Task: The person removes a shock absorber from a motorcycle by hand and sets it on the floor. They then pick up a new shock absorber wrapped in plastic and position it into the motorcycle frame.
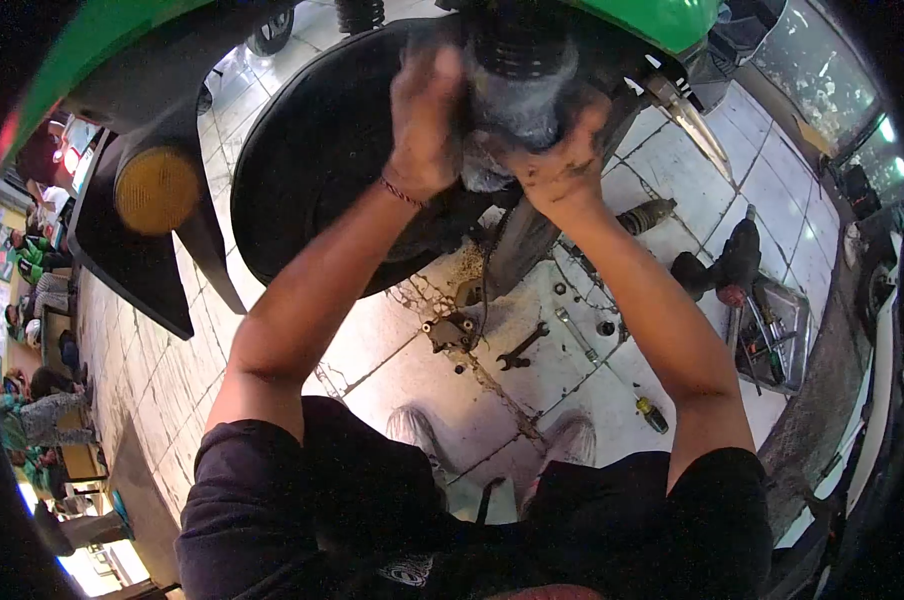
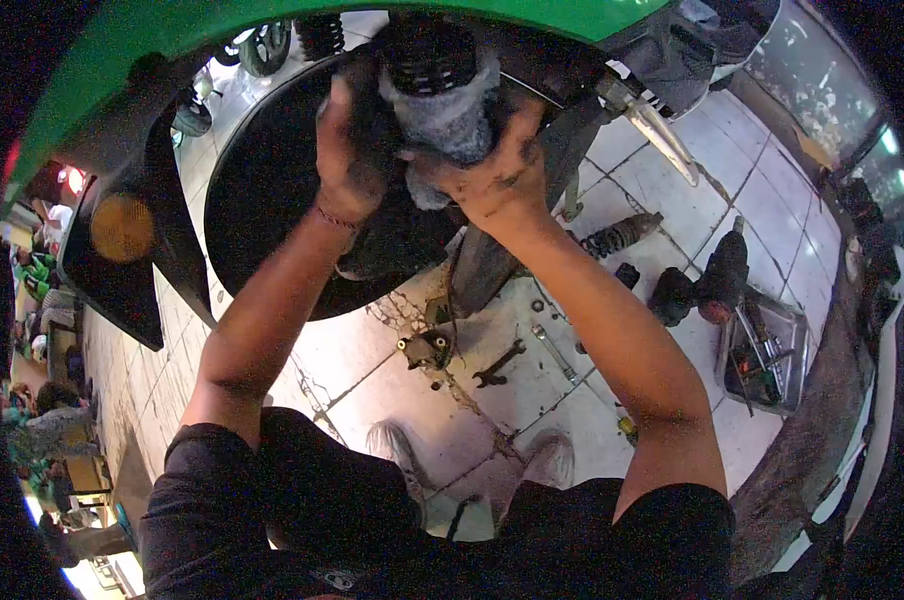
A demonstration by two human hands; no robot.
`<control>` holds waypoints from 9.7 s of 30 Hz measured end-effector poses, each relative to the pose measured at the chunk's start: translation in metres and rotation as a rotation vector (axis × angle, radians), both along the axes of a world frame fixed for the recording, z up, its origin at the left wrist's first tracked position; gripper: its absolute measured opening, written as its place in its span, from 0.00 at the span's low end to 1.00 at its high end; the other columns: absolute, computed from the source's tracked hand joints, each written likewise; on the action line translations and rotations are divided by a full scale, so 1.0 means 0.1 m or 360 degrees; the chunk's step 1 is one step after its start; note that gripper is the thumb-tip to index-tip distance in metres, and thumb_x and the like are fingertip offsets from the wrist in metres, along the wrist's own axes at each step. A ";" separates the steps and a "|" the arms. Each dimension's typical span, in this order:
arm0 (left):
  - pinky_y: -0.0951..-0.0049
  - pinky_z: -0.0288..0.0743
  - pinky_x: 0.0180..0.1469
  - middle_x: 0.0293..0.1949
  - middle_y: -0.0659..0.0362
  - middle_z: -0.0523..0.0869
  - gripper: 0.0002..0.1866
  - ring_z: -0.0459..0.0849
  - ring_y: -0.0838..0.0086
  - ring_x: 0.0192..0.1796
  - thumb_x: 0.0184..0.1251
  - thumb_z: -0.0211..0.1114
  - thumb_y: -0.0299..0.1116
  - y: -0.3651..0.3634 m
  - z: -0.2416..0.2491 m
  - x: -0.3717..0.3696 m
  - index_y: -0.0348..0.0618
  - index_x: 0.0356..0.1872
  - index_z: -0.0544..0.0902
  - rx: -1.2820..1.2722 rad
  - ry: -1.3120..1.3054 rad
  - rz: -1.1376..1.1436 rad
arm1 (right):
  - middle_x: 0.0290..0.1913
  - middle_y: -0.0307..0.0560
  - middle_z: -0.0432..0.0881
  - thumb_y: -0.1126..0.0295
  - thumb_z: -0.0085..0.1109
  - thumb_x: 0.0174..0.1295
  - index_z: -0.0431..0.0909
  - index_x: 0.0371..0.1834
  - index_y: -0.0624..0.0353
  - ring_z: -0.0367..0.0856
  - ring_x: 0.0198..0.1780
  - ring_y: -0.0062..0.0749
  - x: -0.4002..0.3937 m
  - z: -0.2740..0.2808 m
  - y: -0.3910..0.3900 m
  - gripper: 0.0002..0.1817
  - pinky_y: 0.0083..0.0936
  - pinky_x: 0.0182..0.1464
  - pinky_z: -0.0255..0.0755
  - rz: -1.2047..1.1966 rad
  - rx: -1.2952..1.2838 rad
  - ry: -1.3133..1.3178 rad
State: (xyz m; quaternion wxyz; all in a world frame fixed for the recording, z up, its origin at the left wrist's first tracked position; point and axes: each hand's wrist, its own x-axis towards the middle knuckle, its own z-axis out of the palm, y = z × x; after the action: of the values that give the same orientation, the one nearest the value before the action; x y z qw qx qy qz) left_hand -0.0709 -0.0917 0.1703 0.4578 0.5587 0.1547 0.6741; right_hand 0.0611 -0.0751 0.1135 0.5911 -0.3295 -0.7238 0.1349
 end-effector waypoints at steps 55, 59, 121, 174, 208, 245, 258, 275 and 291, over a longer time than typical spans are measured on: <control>0.65 0.69 0.57 0.53 0.46 0.77 0.24 0.76 0.59 0.54 0.61 0.57 0.40 0.29 0.64 -0.08 0.37 0.56 0.72 -0.0042 0.0511 0.0402 | 0.56 0.50 0.73 0.71 0.68 0.49 0.62 0.59 0.67 0.70 0.55 0.36 -0.27 0.64 -0.35 0.35 0.28 0.61 0.59 -0.0103 -0.0527 -0.0112; 0.64 0.69 0.58 0.53 0.44 0.76 0.26 0.76 0.57 0.55 0.61 0.58 0.42 0.29 0.64 -0.16 0.36 0.56 0.71 -0.0013 0.0481 0.0424 | 0.51 0.52 0.76 0.66 0.68 0.48 0.69 0.53 0.69 0.72 0.52 0.38 -0.17 0.60 -0.37 0.30 0.27 0.59 0.61 -0.0190 -0.0574 -0.0210; 0.58 0.74 0.53 0.50 0.41 0.78 0.39 0.79 0.48 0.48 0.43 0.71 0.38 -0.36 -0.79 -0.77 0.42 0.61 0.69 0.0214 0.1067 0.1264 | 0.34 0.46 0.78 0.65 0.59 0.53 0.77 0.41 0.58 0.73 0.33 0.34 -0.10 1.33 0.39 0.14 0.30 0.39 0.67 0.0364 -0.0855 0.0822; 0.68 0.68 0.60 0.51 0.44 0.79 0.38 0.78 0.58 0.54 0.38 0.70 0.34 -0.26 -0.81 -0.72 0.40 0.59 0.72 0.0084 0.0775 0.0856 | 0.31 0.38 0.77 0.68 0.39 0.63 0.73 0.45 0.56 0.70 0.23 0.23 0.21 1.34 0.91 0.13 0.16 0.20 0.62 0.0401 -0.1111 0.0542; 0.63 0.67 0.61 0.53 0.46 0.78 0.40 0.76 0.58 0.56 0.41 0.76 0.43 -0.12 -0.78 -0.62 0.36 0.57 0.70 0.0203 0.1540 0.1239 | 0.42 0.52 0.74 0.73 0.53 0.47 0.75 0.37 0.61 0.71 0.45 0.47 1.37 -3.19 -2.45 0.12 0.39 0.45 0.67 -0.0079 -0.1227 -0.0640; 0.59 0.67 0.60 0.50 0.38 0.76 0.38 0.74 0.46 0.54 0.41 0.69 0.34 -0.42 -0.63 -0.62 0.33 0.58 0.67 0.0160 0.1218 0.1206 | 0.27 0.41 0.70 0.59 0.47 0.67 0.66 0.40 0.61 0.68 0.28 0.25 0.68 0.60 -0.98 0.14 0.24 0.32 0.66 -0.0362 -0.0546 -0.0677; 0.55 0.68 0.57 0.51 0.37 0.73 0.34 0.72 0.42 0.54 0.41 0.66 0.32 -1.57 -0.99 -0.90 0.33 0.55 0.67 -0.0376 0.1073 0.1063 | 0.32 0.55 0.75 0.51 0.42 0.68 0.74 0.37 0.67 0.70 0.34 0.39 0.06 0.24 -0.37 0.25 0.33 0.42 0.65 -0.0437 -0.0605 -0.0188; 0.63 0.70 0.52 0.45 0.46 0.76 0.33 0.77 0.53 0.46 0.34 0.69 0.26 -1.91 -1.31 -1.24 0.33 0.50 0.71 -0.0447 0.0916 0.1151 | 0.44 0.57 0.78 0.52 0.47 0.65 0.73 0.47 0.68 0.76 0.29 0.45 -0.12 0.42 0.20 0.25 0.36 0.35 0.69 -0.0920 0.0168 -0.0398; 0.59 0.71 0.48 0.42 0.45 0.74 0.36 0.76 0.48 0.44 0.30 0.66 0.28 -1.95 -1.30 -1.18 0.36 0.52 0.71 -0.0504 0.1012 0.0917 | 0.45 0.56 0.80 0.70 0.51 0.56 0.77 0.49 0.50 0.78 0.45 0.52 0.32 0.68 0.35 0.17 0.40 0.49 0.71 -0.1031 0.0972 -0.1939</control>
State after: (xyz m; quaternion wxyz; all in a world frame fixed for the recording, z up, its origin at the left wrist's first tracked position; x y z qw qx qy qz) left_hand -0.1889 -0.2868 0.0400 0.2610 0.5952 0.5377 0.5371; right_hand 0.0927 -0.0399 0.1812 0.1614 -0.3635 -0.7947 -0.4584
